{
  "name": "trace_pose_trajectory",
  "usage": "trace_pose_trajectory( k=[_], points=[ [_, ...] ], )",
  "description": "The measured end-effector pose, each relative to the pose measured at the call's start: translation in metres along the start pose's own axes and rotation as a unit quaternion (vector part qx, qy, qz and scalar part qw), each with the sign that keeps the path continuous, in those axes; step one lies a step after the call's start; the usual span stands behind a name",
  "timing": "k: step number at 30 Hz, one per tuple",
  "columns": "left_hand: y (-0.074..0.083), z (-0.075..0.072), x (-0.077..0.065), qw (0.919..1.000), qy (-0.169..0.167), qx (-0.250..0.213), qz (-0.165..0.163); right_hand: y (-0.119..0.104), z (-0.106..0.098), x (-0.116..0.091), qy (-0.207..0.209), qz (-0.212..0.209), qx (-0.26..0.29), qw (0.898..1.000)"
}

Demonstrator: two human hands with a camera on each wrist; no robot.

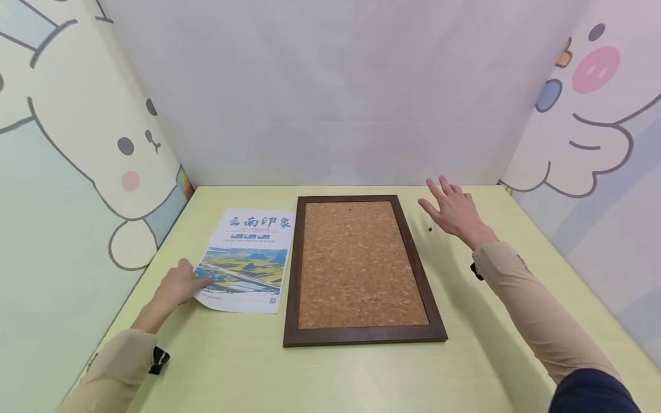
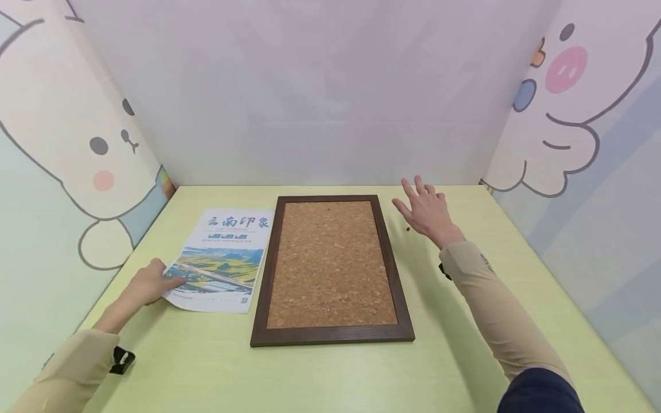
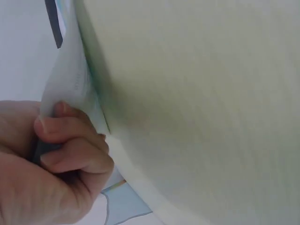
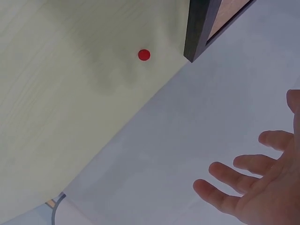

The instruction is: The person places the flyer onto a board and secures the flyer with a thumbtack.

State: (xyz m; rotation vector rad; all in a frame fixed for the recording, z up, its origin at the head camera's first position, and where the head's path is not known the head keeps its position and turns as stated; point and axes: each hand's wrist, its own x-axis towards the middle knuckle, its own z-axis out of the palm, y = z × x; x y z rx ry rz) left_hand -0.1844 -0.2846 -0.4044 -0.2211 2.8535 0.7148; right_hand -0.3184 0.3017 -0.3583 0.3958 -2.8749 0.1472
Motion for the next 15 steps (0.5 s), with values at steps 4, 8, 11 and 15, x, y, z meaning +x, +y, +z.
trace_pose_trajectory(
  k=[4,8,11,15],
  points=[
    [0.0,-0.004,0.002,0.9984,0.029,-0.04,0.029,0.0,-0.002,0.0,-0.009,0.005,0.005,1.0],
    [0.005,-0.011,0.003,0.9944,0.06,-0.078,0.038,0.002,0.0,0.0,-0.018,0.008,0.008,1.0],
    [0.013,-0.017,0.003,0.9887,0.091,-0.115,0.034,0.005,0.003,-0.002,-0.015,0.007,0.015,1.0],
    [0.027,-0.021,0.003,0.9762,0.12,-0.179,0.021,0.009,0.01,-0.005,0.008,-0.003,0.032,0.999]
  ],
)
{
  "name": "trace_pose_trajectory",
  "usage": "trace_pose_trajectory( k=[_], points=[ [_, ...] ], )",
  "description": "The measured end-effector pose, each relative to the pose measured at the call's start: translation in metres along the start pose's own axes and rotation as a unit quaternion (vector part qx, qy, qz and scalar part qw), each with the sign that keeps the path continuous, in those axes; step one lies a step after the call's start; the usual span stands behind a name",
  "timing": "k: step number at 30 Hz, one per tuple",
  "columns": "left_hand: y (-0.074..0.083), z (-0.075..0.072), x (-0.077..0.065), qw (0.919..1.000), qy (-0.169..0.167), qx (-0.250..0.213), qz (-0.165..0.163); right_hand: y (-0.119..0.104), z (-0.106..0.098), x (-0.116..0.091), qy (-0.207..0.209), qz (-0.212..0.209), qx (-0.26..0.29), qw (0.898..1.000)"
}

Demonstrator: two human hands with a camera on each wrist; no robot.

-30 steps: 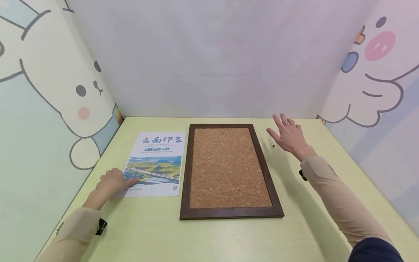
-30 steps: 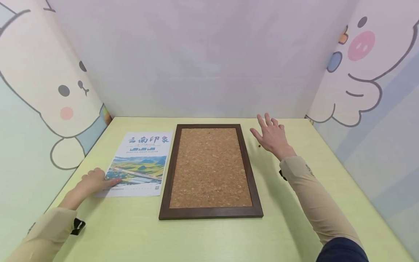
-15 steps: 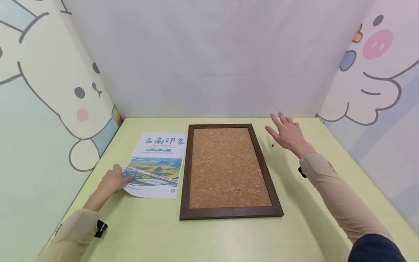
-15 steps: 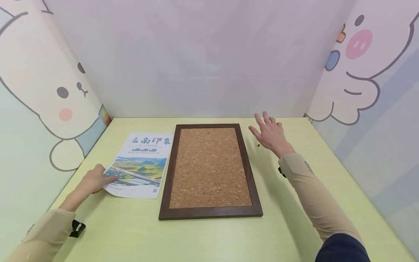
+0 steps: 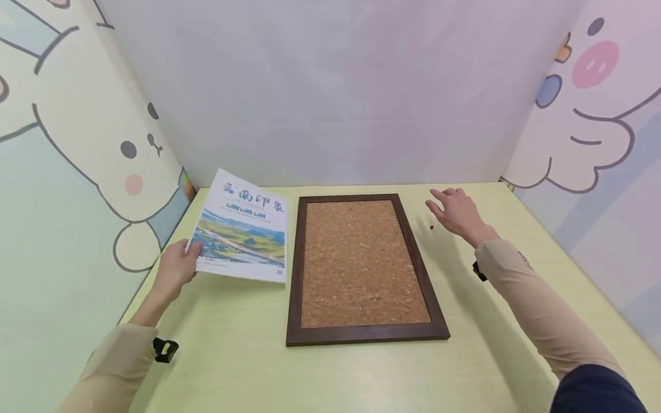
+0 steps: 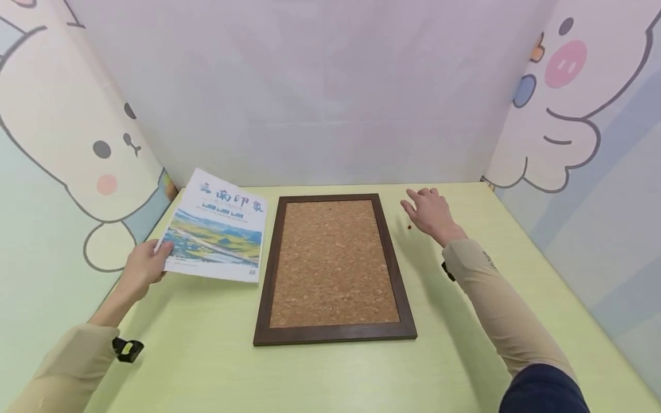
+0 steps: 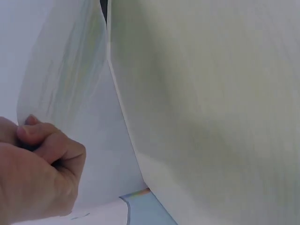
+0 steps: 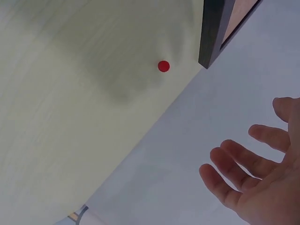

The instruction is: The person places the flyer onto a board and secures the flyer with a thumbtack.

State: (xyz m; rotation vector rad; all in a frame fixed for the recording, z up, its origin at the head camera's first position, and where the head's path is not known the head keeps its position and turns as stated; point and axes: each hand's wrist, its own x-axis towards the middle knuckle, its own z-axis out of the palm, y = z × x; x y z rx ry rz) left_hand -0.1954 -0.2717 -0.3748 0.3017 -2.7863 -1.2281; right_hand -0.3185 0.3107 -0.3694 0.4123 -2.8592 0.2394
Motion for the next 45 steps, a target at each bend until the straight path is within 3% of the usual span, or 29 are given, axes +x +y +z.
trace_pose_trajectory(
  k=[5,10,14,25,32,37,45],
  points=[
    [0.016,0.012,0.002,0.9963,0.011,-0.08,-0.027,0.008,0.007,-0.004,0.019,-0.008,0.012,1.0],
    [0.035,0.028,-0.002,0.9874,0.018,-0.152,-0.041,0.014,0.014,-0.002,-0.006,-0.003,0.06,0.998],
    [0.048,0.045,-0.007,0.9823,0.012,-0.182,-0.042,0.019,0.02,-0.003,-0.025,0.009,0.099,0.995],
    [0.076,0.1,-0.024,0.9792,-0.023,-0.202,-0.009,0.028,0.035,-0.006,-0.081,0.043,0.147,0.985],
    [0.088,0.131,-0.041,0.9751,-0.037,-0.218,0.006,0.028,0.044,-0.006,-0.131,0.079,0.16,0.975],
    [0.098,0.148,-0.055,0.9744,-0.057,-0.218,0.001,0.03,0.047,-0.004,-0.147,0.08,0.185,0.968],
    [0.112,0.166,-0.074,0.9722,-0.101,-0.211,-0.012,0.03,0.047,-0.003,-0.126,0.075,0.156,0.977]
  ],
)
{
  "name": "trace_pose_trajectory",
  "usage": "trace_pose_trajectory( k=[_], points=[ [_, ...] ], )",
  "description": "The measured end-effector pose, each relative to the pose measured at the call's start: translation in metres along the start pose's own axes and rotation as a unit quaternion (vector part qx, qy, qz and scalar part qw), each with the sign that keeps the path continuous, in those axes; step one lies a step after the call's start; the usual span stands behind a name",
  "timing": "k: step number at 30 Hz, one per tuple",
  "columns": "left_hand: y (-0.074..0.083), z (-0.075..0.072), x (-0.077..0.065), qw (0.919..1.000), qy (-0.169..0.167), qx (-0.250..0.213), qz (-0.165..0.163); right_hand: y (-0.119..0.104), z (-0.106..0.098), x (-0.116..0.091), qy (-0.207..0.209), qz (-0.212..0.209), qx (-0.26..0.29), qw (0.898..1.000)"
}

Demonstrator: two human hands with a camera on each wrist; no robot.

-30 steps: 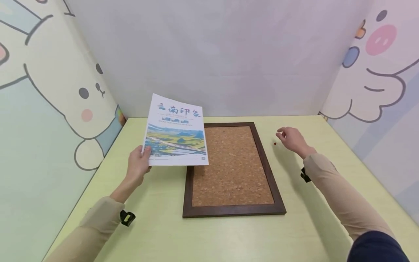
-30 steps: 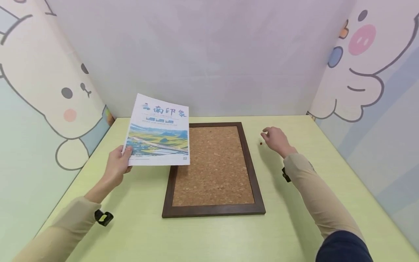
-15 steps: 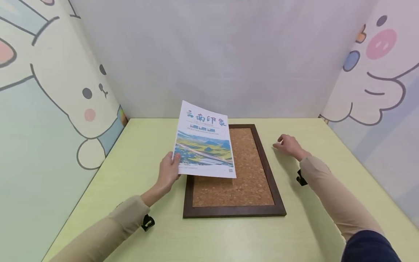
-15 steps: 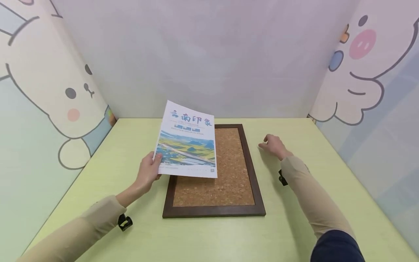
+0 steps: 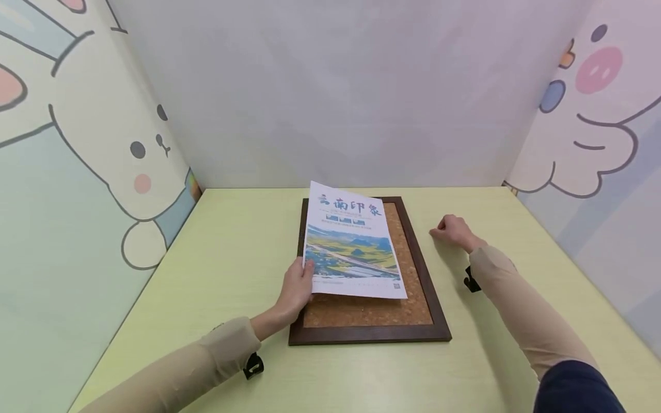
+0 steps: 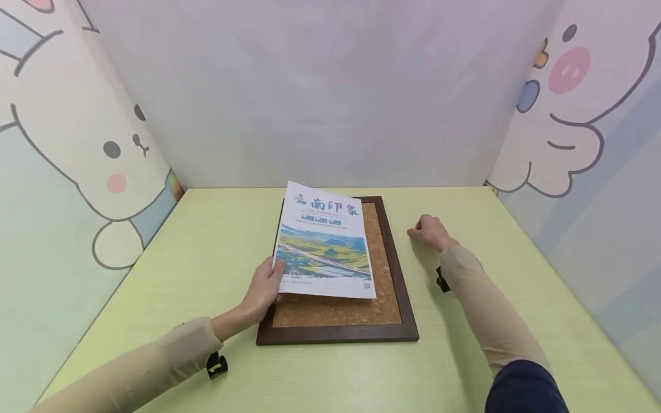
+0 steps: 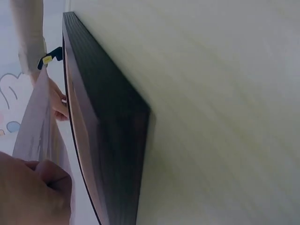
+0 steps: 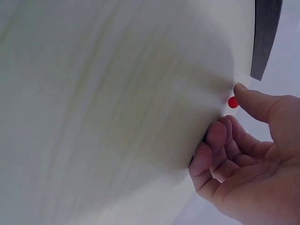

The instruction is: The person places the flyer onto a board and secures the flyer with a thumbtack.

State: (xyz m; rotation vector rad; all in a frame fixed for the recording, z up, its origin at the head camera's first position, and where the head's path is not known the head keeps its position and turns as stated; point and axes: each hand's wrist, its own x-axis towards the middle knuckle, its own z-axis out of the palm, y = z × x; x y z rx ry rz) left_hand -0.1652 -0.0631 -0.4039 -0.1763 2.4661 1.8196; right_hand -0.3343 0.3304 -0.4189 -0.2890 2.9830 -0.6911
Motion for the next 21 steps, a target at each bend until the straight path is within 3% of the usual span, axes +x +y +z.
trace_pose_trajectory(
  k=[7,14,21],
  points=[
    [-0.003,0.013,-0.005,0.9994,-0.028,0.003,-0.017,-0.001,0.0,0.0,0.004,0.001,-0.015,1.0],
    [-0.006,0.013,-0.008,0.9966,-0.075,-0.006,-0.034,-0.002,0.003,0.002,-0.009,0.024,0.004,1.0],
    [-0.008,0.012,-0.009,0.9946,-0.101,0.003,-0.022,-0.005,0.003,0.001,-0.002,0.039,-0.01,0.999]
  ],
)
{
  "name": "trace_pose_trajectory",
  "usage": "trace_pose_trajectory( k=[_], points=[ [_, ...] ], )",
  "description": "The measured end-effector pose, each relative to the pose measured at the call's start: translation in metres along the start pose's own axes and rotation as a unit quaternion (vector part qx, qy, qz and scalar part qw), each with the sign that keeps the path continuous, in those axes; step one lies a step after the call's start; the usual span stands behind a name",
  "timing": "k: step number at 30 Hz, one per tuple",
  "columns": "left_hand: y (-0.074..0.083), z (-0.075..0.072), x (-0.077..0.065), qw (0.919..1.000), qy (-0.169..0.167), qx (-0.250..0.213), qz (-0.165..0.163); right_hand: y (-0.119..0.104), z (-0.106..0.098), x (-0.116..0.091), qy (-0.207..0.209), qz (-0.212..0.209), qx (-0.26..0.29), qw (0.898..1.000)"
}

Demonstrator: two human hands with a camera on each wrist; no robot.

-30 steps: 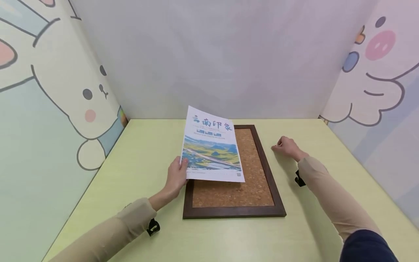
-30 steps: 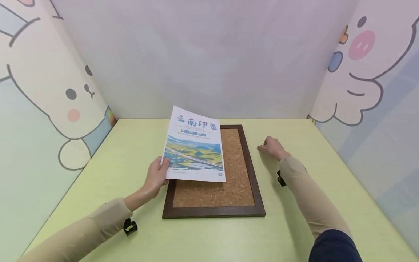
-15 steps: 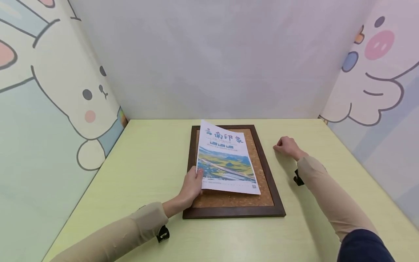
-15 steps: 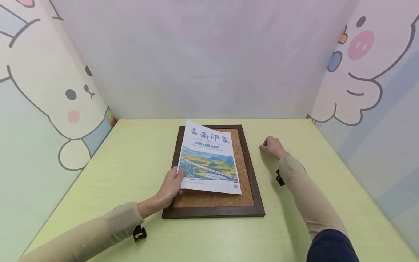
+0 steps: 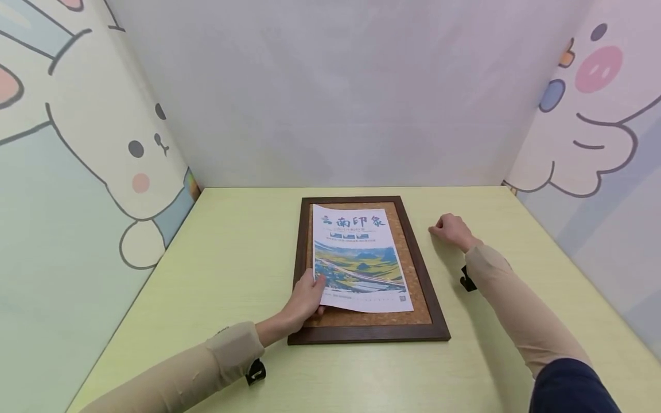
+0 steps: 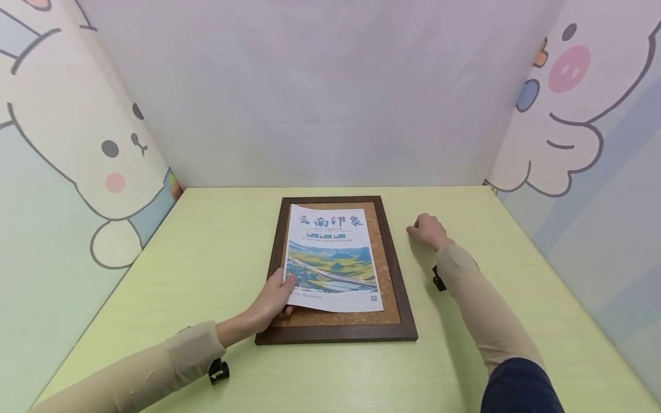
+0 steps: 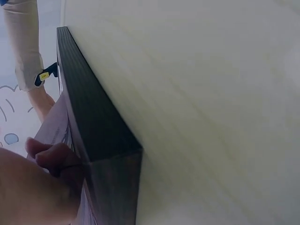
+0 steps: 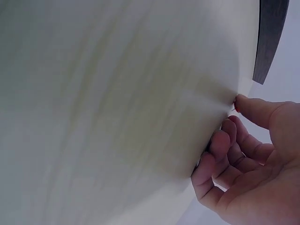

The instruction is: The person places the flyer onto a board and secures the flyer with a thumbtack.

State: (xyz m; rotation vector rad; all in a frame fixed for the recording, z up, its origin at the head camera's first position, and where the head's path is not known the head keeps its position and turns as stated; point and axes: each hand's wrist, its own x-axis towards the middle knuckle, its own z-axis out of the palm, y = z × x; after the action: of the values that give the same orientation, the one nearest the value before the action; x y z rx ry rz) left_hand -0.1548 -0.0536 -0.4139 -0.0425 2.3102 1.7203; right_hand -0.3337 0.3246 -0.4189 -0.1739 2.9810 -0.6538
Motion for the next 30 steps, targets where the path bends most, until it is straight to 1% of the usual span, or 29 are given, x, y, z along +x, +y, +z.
trace_pose_trajectory(
  k=[6,10,15,19,22,26,30],
  points=[
    [0.002,-0.001,0.0,0.9997,-0.011,0.016,0.013,0.0,-0.002,0.001,0.0,0.001,-0.004,1.0],
    [0.004,-0.002,-0.001,0.9994,-0.016,0.028,0.01,0.001,-0.005,0.002,0.005,-0.02,-0.003,1.0],
    [0.006,-0.007,0.0,0.9988,-0.032,0.036,0.009,0.001,-0.01,0.001,0.011,-0.043,-0.003,0.999],
    [0.007,-0.01,0.001,0.998,-0.051,0.037,0.009,-0.001,-0.01,0.002,0.015,-0.036,-0.001,0.999],
    [0.007,-0.012,0.001,0.9973,-0.062,0.039,0.003,-0.002,-0.007,0.005,0.01,-0.021,-0.003,1.0],
    [0.006,-0.012,0.003,0.9968,-0.068,0.041,-0.009,-0.001,-0.003,0.005,0.005,-0.012,-0.008,1.0],
    [0.005,-0.013,0.005,0.9957,-0.075,0.053,-0.004,-0.001,-0.002,0.004,0.011,-0.017,-0.012,1.0]
  ],
)
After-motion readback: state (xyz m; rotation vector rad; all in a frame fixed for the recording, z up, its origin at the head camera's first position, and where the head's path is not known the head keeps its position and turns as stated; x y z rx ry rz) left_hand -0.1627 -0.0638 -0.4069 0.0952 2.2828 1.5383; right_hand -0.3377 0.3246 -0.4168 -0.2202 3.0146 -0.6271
